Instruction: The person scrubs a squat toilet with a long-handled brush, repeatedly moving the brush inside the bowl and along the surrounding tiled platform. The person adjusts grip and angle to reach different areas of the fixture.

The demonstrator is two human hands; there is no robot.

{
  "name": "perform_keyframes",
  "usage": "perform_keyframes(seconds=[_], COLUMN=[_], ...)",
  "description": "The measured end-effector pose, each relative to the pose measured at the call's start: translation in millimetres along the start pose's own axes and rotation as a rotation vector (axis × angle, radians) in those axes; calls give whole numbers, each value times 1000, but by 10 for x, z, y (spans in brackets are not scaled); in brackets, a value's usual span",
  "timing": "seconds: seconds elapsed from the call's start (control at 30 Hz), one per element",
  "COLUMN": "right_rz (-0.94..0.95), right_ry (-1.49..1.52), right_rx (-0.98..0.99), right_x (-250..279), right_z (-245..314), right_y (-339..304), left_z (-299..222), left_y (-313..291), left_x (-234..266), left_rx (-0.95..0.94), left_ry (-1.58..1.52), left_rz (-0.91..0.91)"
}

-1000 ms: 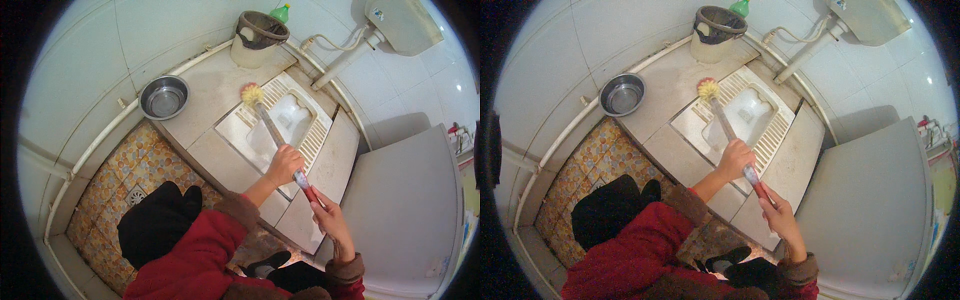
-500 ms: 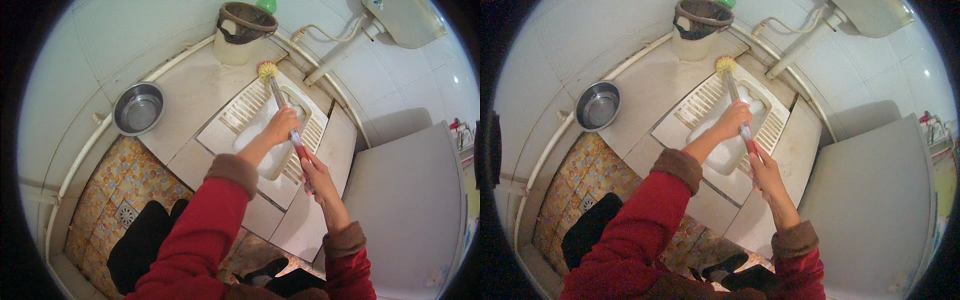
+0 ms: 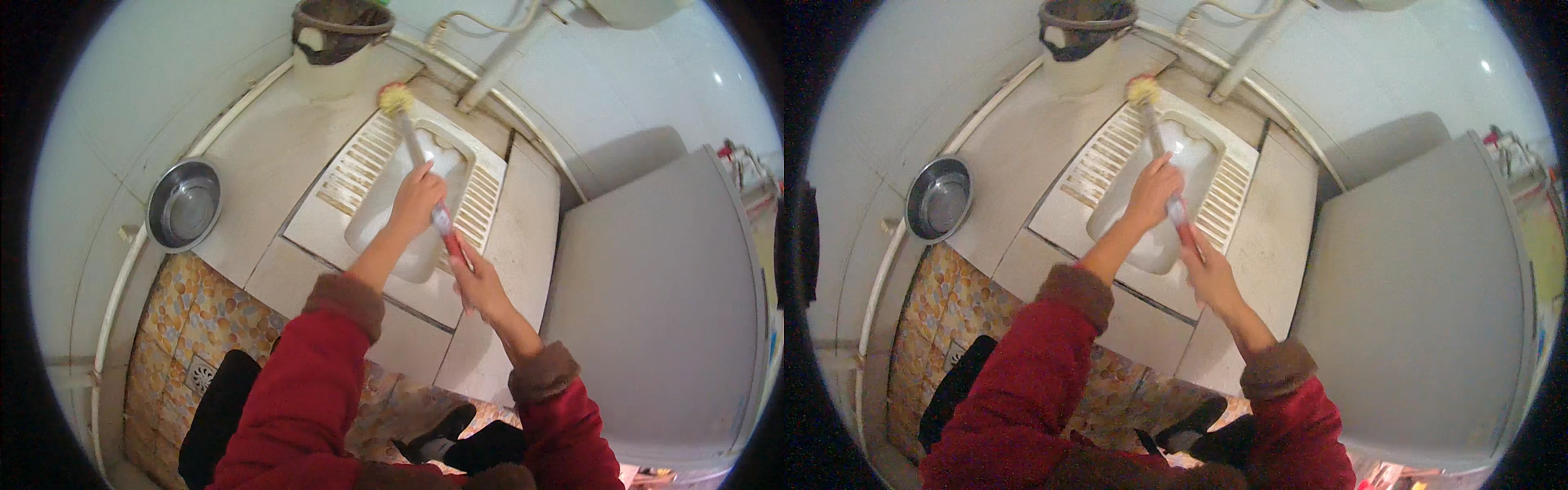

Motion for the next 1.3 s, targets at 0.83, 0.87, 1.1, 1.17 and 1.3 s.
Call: perform_keyframes(seconds=[0.83,0.87,1.1,1.17,1.3], right_rz=[-290,-315,-400,-428,-406], right_ry=[162,144,141,195,273], right_rx=[-340,-363,-248,-201,-194], right_x=[576,640,1149,1277,1354], right_z=[-195,-278,-736,-803,-887], right_y=[-3708,-3502,-1793,-1327,-1019], left_z=[-2931,-2819,-1942,-1726,-1519], left_y=[-2055,-1921,-688,-343,-106], left_x=[-474,-604,-1609,-1954,-2198], left_rx=[-185,-197,-231,-228,-249], left_ry=[-395,-385,-343,-237,-199], left_rz=[283,277,272,337,325])
Point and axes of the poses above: each hand's wrist, its own y-axis towards the middle knuckle, its own x-axis out of the back of the hand, z = x × y, the point moved 6 cm from there along y, towards the middle knuckle, and after that the axes turned 14 degrees about x, right-handed, at the moved point
